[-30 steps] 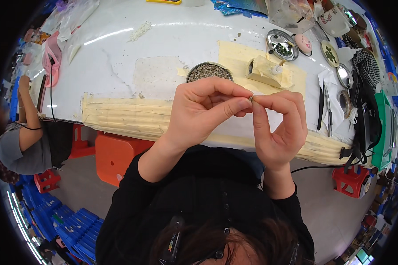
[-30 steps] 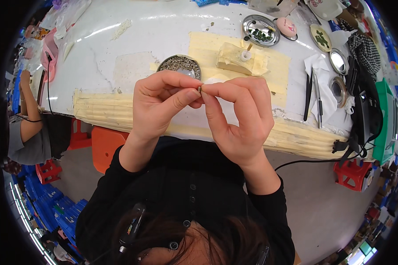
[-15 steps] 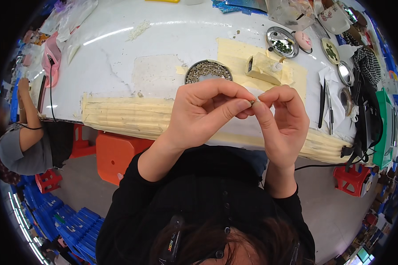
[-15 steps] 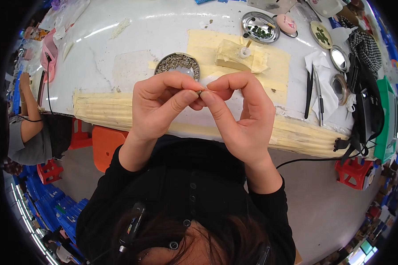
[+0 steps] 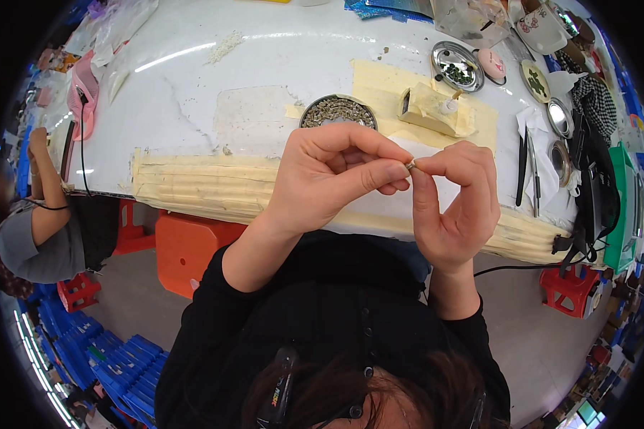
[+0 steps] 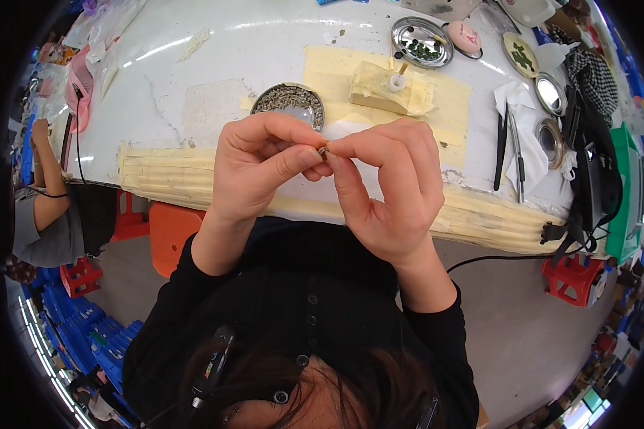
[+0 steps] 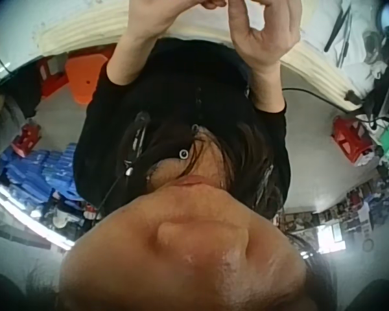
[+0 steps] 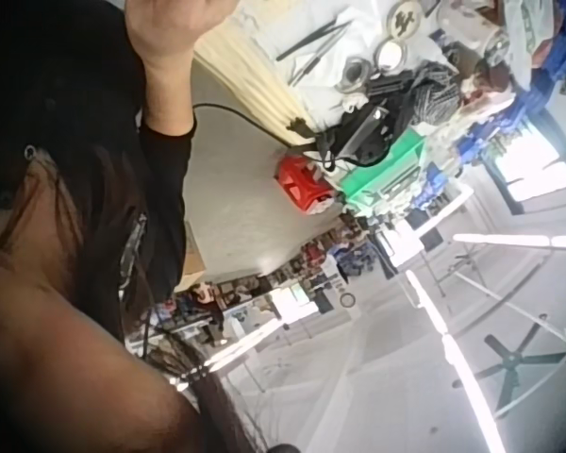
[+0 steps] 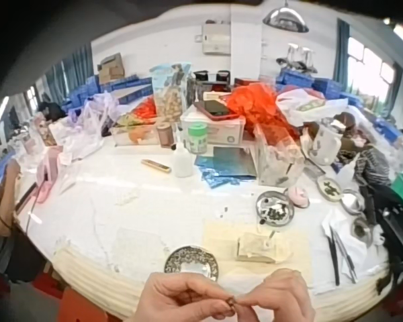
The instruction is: Assembling small electronic components by manually inserting tiny parts at a factory workbench.
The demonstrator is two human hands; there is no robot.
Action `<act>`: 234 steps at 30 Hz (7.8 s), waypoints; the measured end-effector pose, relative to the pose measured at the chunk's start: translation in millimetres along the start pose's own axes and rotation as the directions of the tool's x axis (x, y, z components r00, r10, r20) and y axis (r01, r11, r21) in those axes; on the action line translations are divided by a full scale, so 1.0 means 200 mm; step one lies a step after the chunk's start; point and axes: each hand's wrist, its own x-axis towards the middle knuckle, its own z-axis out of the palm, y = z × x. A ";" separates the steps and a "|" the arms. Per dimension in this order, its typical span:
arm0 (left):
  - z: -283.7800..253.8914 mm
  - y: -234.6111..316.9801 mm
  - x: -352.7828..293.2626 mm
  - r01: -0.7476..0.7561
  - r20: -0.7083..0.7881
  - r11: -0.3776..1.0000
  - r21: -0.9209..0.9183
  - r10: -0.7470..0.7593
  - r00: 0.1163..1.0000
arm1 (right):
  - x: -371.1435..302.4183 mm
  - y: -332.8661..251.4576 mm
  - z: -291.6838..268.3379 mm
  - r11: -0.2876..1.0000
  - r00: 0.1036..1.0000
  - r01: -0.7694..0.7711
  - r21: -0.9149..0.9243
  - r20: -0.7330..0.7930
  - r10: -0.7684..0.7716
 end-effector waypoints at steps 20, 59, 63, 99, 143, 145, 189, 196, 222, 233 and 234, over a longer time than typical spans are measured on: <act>0.01 -0.02 0.01 -0.406 0.111 0.673 0.618 0.437 0.893 | -0.07 -0.02 0.00 0.938 0.974 -0.226 0.262 0.039 0.224; 0.05 -0.03 0.01 -0.546 0.258 0.304 0.781 0.639 0.725 | -0.12 -0.03 -0.04 0.209 0.731 -0.587 0.782 0.401 0.553; 0.05 -0.04 0.01 -0.549 0.264 0.305 0.778 0.635 0.726 | -0.13 -0.01 -0.04 0.115 0.704 -0.590 0.799 0.439 0.558; -0.02 0.02 0.01 0.226 0.085 0.958 -0.177 -0.214 0.973 | -0.02 -0.01 -0.03 0.998 0.999 -0.040 0.046 0.029 0.039; -0.04 0.00 0.01 0.320 0.119 0.889 -0.328 -0.297 0.947 | -0.03 -0.04 -0.04 0.995 0.996 -0.060 0.083 0.067 0.054; -0.04 0.00 0.01 0.309 0.122 0.904 -0.296 -0.285 0.951 | -0.04 -0.05 -0.04 0.993 0.993 -0.084 0.089 0.095 0.075; 0.05 0.11 -0.08 0.374 0.118 0.919 0.125 -0.388 0.914 | -0.14 -0.04 -0.15 0.975 0.987 -0.108 0.194 0.139 0.081; -0.13 0.16 0.02 -0.087 -0.004 0.313 0.946 0.280 0.960 | -0.15 0.08 -0.32 0.926 0.939 -0.331 -0.180 0.036 0.343; -0.14 0.13 0.07 -0.104 0.086 0.110 0.988 0.162 0.983 | -0.17 0.13 -0.34 0.907 0.953 -0.268 -0.326 0.046 0.298; -0.07 0.14 -0.01 -0.048 -0.144 0.823 0.566 0.157 0.977 | -0.09 0.02 -0.20 0.976 0.976 -0.205 -0.074 0.058 0.210; -0.06 0.14 0.00 -0.031 -0.142 0.870 0.492 0.115 0.983 | -0.07 0.01 -0.17 0.978 0.976 -0.205 -0.038 0.069 0.207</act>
